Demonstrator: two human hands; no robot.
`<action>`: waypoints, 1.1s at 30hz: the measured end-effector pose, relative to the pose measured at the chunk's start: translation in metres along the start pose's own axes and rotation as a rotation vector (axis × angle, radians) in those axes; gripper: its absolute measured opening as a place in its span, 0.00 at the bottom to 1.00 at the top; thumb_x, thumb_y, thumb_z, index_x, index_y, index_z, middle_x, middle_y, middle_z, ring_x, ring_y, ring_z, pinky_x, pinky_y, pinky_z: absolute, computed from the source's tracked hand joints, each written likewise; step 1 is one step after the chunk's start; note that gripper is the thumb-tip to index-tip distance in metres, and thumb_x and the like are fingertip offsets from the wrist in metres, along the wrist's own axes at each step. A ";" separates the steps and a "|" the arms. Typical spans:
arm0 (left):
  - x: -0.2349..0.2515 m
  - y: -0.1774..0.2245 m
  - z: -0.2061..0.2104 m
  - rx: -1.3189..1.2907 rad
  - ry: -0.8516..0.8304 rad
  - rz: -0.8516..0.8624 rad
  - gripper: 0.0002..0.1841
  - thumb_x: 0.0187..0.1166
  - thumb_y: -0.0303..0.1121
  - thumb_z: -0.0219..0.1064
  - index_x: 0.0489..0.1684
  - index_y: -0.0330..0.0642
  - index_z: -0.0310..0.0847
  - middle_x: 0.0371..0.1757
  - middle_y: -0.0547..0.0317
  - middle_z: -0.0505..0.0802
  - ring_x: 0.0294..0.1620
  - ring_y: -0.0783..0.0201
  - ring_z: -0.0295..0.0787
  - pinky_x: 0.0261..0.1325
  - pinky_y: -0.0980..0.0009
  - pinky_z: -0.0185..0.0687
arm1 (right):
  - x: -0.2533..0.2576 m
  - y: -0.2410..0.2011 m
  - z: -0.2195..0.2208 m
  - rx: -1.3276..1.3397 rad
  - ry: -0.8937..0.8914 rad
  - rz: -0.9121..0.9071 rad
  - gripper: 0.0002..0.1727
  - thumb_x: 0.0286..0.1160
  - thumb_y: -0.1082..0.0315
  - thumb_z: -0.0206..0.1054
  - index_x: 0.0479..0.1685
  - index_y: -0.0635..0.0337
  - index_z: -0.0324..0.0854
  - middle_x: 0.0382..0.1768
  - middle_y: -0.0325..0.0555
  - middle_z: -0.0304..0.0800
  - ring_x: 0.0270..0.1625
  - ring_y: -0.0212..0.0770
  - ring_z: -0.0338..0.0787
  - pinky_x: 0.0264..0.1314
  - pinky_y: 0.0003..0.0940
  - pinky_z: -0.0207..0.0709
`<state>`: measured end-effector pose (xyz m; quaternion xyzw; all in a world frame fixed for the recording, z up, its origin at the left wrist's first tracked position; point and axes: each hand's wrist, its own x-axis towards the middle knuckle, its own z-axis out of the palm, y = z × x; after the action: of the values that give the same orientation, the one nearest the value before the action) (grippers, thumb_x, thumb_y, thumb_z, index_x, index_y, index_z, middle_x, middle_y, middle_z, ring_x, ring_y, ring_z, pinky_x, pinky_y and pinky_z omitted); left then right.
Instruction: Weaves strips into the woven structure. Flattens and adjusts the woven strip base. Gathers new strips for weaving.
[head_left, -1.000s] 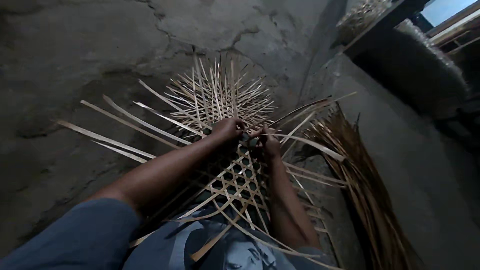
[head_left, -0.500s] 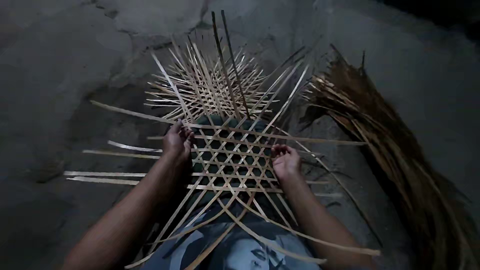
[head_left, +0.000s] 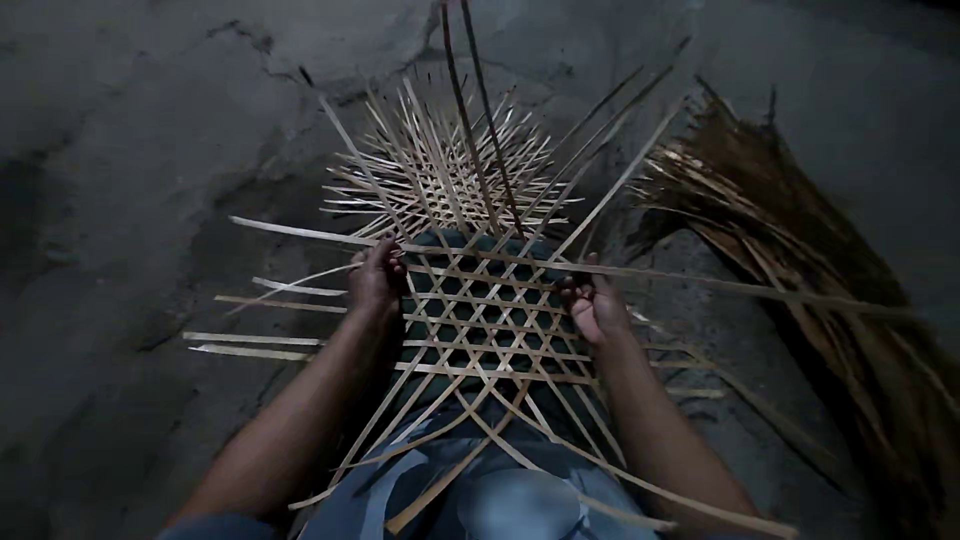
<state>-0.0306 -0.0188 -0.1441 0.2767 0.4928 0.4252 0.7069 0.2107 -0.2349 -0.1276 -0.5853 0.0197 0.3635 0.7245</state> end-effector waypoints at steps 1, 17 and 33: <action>-0.005 -0.002 0.001 0.024 -0.006 0.101 0.09 0.79 0.35 0.72 0.35 0.48 0.74 0.26 0.67 0.83 0.21 0.73 0.78 0.27 0.76 0.80 | -0.002 0.004 0.002 0.028 0.054 -0.039 0.17 0.92 0.53 0.55 0.49 0.55 0.82 0.32 0.40 0.88 0.32 0.35 0.89 0.37 0.30 0.87; -0.068 -0.040 0.024 1.776 -0.966 0.834 0.38 0.82 0.73 0.33 0.94 0.78 0.50 0.98 0.62 0.51 0.98 0.49 0.33 0.89 0.27 0.23 | -0.025 0.006 -0.026 -0.086 0.233 0.119 0.17 0.92 0.71 0.48 0.72 0.71 0.66 0.47 0.55 0.86 0.40 0.40 0.93 0.45 0.32 0.89; -0.057 -0.031 0.030 1.422 -0.665 1.012 0.22 0.85 0.43 0.62 0.79 0.63 0.79 0.78 0.51 0.82 0.81 0.44 0.74 0.81 0.33 0.61 | -0.058 0.010 -0.005 -0.652 0.083 -0.712 0.30 0.82 0.64 0.63 0.82 0.65 0.65 0.67 0.54 0.80 0.57 0.39 0.88 0.54 0.35 0.87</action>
<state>-0.0014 -0.0825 -0.1324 0.9336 0.2304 0.1800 0.2072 0.1644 -0.2683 -0.1109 -0.7663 -0.2679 0.0564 0.5813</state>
